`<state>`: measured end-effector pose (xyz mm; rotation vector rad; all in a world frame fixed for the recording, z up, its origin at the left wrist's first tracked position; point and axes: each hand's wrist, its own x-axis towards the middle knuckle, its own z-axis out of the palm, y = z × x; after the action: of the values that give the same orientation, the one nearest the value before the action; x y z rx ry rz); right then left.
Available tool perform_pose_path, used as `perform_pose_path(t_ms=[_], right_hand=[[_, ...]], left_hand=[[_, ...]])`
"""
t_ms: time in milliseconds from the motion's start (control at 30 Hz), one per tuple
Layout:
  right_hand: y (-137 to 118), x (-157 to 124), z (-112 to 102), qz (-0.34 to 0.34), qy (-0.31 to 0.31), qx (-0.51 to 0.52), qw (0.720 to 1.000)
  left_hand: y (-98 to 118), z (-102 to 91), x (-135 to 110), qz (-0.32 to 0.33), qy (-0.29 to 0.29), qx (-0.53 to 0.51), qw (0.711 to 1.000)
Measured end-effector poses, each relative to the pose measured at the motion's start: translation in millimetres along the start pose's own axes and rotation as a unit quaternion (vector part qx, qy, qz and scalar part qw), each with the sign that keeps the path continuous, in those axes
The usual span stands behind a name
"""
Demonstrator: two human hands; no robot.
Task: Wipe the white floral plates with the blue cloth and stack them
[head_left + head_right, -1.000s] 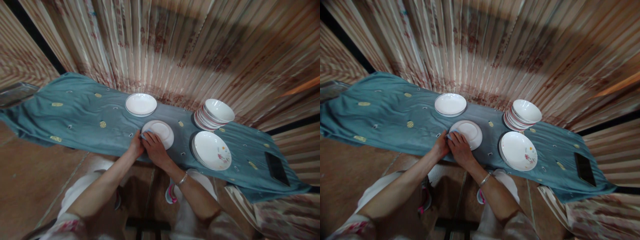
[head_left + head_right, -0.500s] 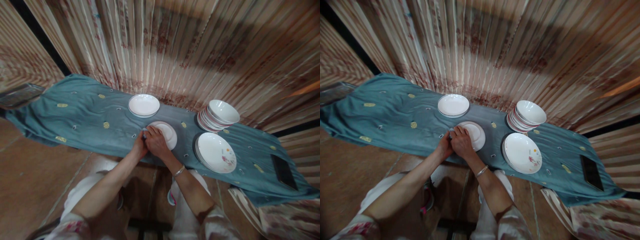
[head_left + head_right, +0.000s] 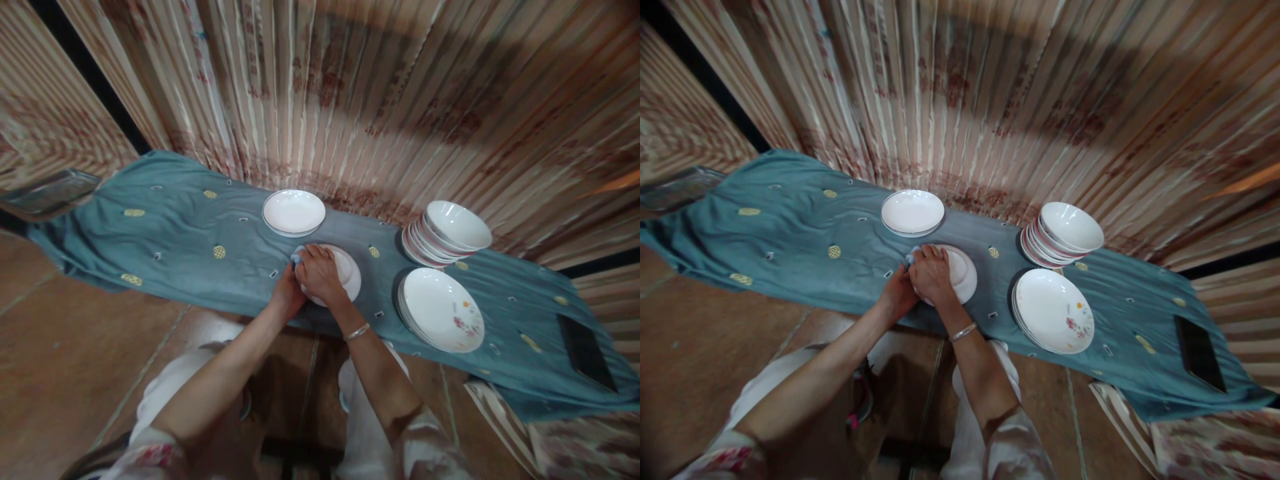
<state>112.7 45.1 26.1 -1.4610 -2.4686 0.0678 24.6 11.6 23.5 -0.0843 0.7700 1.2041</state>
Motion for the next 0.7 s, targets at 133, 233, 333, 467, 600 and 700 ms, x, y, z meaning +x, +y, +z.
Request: perform_pose_path(t_ms=[133,233,333,467,600,700], right_hand=[[8.4,7.0,2.3,0.028,-0.001,-0.002,1.000],[14.6,10.1,3.1,0.048,0.000,-0.002,0.999],[19.1,10.7,1.6,0.061,0.010,0.003,0.998],[24.3,9.3,-2.6,0.080,0.005,-0.004,0.997],[33.0,7.0,-4.3,0.098,-0.004,-0.008,0.995],[42.2,3.8,-4.3,0.112,0.003,-0.014,0.994]], left_hand=[[-0.8,0.2,-0.2,0.002,-0.004,0.016,1.000],[-2.0,-1.2,1.1,0.010,-0.006,0.021,1.000],[-2.3,-1.2,1.4,0.011,0.005,0.016,1.000],[-1.4,1.5,-0.9,0.004,0.018,0.014,1.000],[-1.0,1.8,-2.4,0.009,0.018,0.013,1.000],[-1.1,1.0,-1.9,0.007,0.020,0.013,1.000]])
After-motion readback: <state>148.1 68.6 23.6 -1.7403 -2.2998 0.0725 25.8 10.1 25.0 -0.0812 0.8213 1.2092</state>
